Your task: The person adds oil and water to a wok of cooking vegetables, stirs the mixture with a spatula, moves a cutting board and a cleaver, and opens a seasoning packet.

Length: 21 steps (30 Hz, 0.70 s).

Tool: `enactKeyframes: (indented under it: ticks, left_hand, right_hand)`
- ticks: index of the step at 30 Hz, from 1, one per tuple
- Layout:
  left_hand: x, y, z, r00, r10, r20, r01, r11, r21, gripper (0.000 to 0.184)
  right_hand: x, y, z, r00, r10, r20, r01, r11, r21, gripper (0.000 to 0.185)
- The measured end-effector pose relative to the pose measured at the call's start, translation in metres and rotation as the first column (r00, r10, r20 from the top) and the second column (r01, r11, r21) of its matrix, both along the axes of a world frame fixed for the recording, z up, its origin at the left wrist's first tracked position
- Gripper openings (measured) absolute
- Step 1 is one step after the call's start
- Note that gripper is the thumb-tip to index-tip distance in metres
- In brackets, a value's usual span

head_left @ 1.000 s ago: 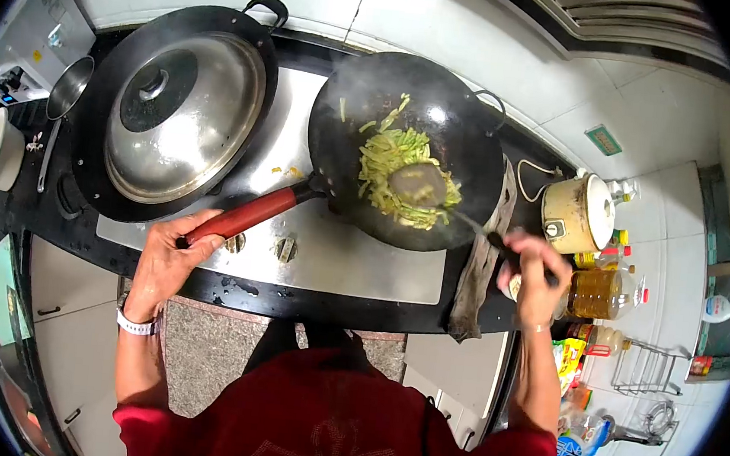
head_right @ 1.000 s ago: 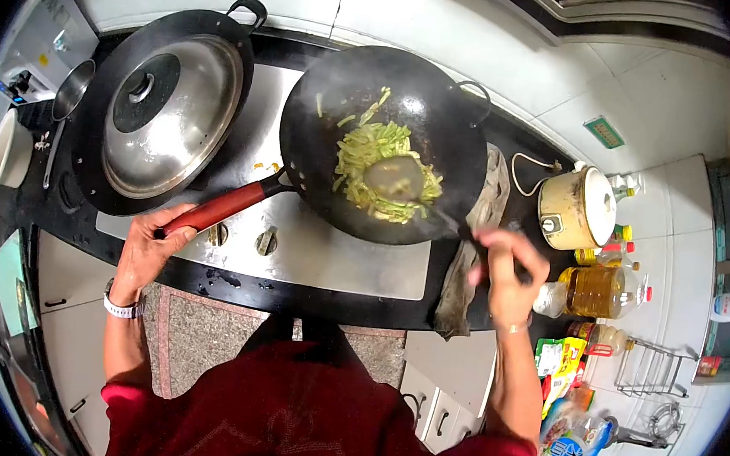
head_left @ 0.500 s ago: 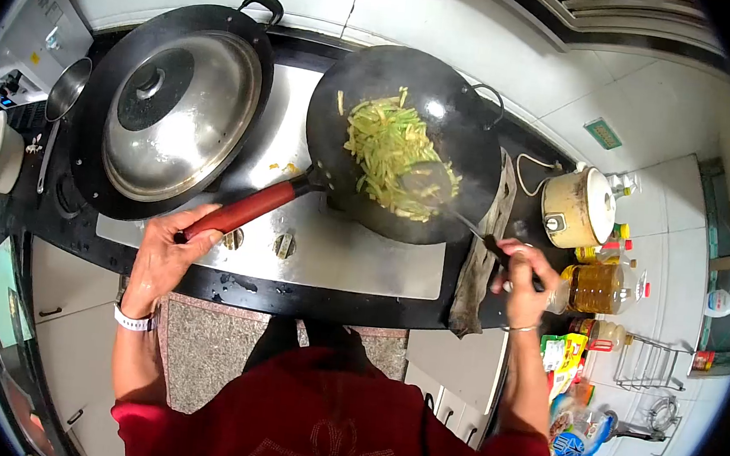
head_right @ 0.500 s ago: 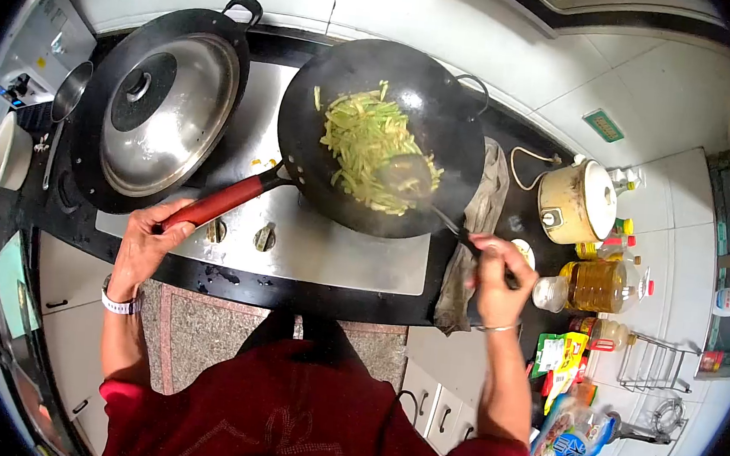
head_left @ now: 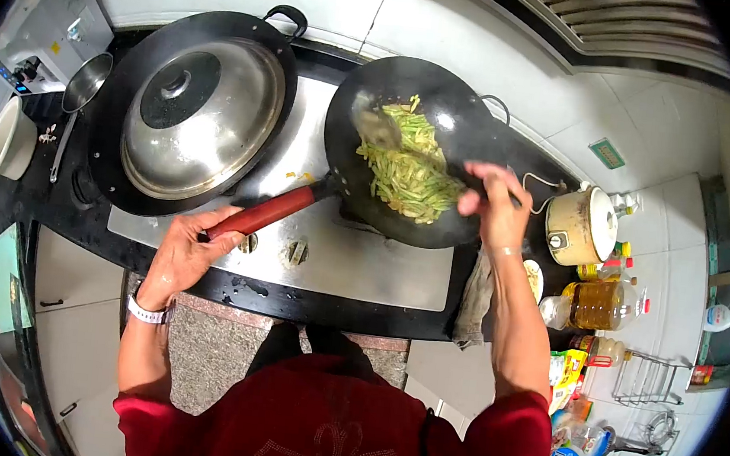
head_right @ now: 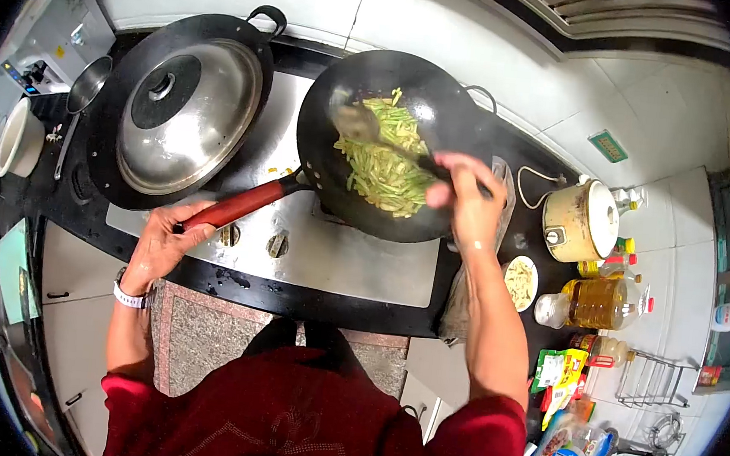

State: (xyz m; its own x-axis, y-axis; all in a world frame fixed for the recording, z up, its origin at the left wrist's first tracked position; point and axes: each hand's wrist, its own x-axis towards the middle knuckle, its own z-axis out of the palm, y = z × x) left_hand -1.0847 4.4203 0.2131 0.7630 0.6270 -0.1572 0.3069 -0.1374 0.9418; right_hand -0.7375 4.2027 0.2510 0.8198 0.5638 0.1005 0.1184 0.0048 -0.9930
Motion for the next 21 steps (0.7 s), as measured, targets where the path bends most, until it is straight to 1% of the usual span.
enactKeyframes:
  ticks: [1, 2, 3, 4, 5, 6, 8, 9, 10, 11, 12, 13, 14, 15, 16, 18, 19, 20, 21]
  left_hand:
    - [0.001, -0.003, 0.007, 0.999, -0.038, 0.023, 0.039, 0.999, -0.027, 0.033]
    - [0.000, -0.003, 0.009, 0.999, -0.036, 0.008, 0.036, 0.999, -0.035, 0.032]
    - [-0.001, -0.003, 0.010, 0.999, -0.032, -0.007, 0.032, 0.999, -0.040, 0.032]
    - [-0.001, -0.004, 0.010, 0.999, -0.032, -0.026, 0.030, 0.999, -0.044, 0.031]
    - [-0.001, -0.003, 0.003, 1.000, -0.018, 0.010, 0.018, 1.000, -0.003, 0.030]
    - [-0.001, -0.004, 0.002, 0.999, -0.032, -0.016, 0.032, 0.999, 0.000, 0.028]
    - [0.002, -0.003, 0.012, 0.996, -0.060, -0.060, 0.062, 0.998, 0.021, 0.026]
    - [0.005, -0.001, 0.017, 0.984, -0.101, -0.144, 0.116, 0.988, 0.098, 0.029]
    - [0.007, 0.001, 0.021, 0.965, -0.132, -0.226, 0.172, 0.970, 0.169, 0.032]
    - [0.010, 0.003, 0.024, 0.939, -0.152, -0.307, 0.229, 0.946, 0.231, 0.036]
    - [0.016, 0.001, 0.027, 0.925, -0.156, -0.347, 0.270, 0.912, 0.310, 0.040]
    - [0.024, -0.003, 0.030, 0.911, -0.151, -0.383, 0.306, 0.871, 0.384, 0.045]
    - [0.029, -0.005, 0.030, 0.897, -0.140, -0.419, 0.339, 0.827, 0.449, 0.049]
    - [0.034, -0.001, 0.020, 0.855, -0.214, -0.472, 0.437, 0.786, 0.436, 0.054]
    - [0.036, 0.001, 0.011, 0.843, -0.263, -0.468, 0.465, 0.794, 0.391, 0.053]
    - [0.037, 0.004, 0.004, 0.819, -0.352, -0.454, 0.515, 0.798, 0.312, 0.050]
    - [0.038, 0.000, 0.012, 0.804, -0.355, -0.477, 0.529, 0.794, 0.300, 0.046]
    - [0.037, -0.003, 0.015, 0.784, -0.370, -0.499, 0.541, 0.801, 0.257, 0.045]
    - [0.036, -0.008, 0.016, 0.767, -0.387, -0.513, 0.551, 0.806, 0.215, 0.044]
  right_hand:
    - [0.000, -0.022, -0.004, 0.991, 0.053, 0.125, -0.040, 0.994, -0.106, 0.020]
    - [-0.006, -0.043, -0.006, 0.979, 0.092, 0.179, -0.067, 0.988, -0.140, 0.019]
    - [-0.014, -0.059, -0.008, 0.970, 0.110, 0.216, -0.082, 0.988, -0.135, 0.017]
    - [-0.019, -0.071, -0.015, 0.981, 0.078, 0.176, -0.059, 0.992, -0.107, 0.015]
    - [-0.021, -0.073, -0.023, 0.991, 0.019, 0.133, -0.008, 0.996, -0.084, 0.016]
    - [-0.025, -0.075, -0.032, 0.995, -0.046, 0.088, 0.052, 0.997, -0.061, 0.016]
    - [-0.025, -0.066, -0.042, 0.996, -0.049, 0.076, 0.051, 0.999, -0.016, 0.015]
    - [-0.025, -0.062, -0.037, 0.996, -0.079, 0.052, 0.080, 0.996, -0.034, 0.015]
    - [-0.017, -0.062, -0.030, 0.996, -0.063, 0.057, 0.065, 0.997, -0.031, 0.016]
    - [-0.011, -0.063, -0.013, 0.996, -0.058, 0.063, 0.061, 0.997, -0.046, 0.016]
    - [-0.010, -0.067, 0.007, 0.997, -0.052, 0.065, 0.057, 0.996, -0.065, 0.017]
    - [-0.010, -0.075, 0.021, 0.990, -0.070, 0.125, 0.079, 0.995, -0.066, 0.017]
    - [-0.006, -0.084, 0.029, 0.981, -0.079, 0.178, 0.102, 0.986, -0.128, 0.018]
    - [-0.002, -0.089, 0.022, 0.979, -0.111, 0.171, 0.134, 0.982, -0.131, 0.018]
    - [0.001, -0.092, 0.011, 0.976, -0.148, 0.162, 0.170, 0.976, -0.134, 0.017]
    - [-0.010, -0.081, -0.005, 0.976, -0.107, 0.191, 0.130, 0.985, -0.113, 0.016]
    - [-0.013, -0.073, -0.002, 0.981, -0.118, 0.152, 0.137, 0.983, -0.124, 0.015]
    - [-0.005, -0.068, 0.006, 0.979, -0.082, 0.189, 0.112, 0.982, -0.154, 0.016]
    - [0.003, -0.063, 0.023, 0.984, -0.089, 0.154, 0.118, 0.975, -0.187, 0.018]
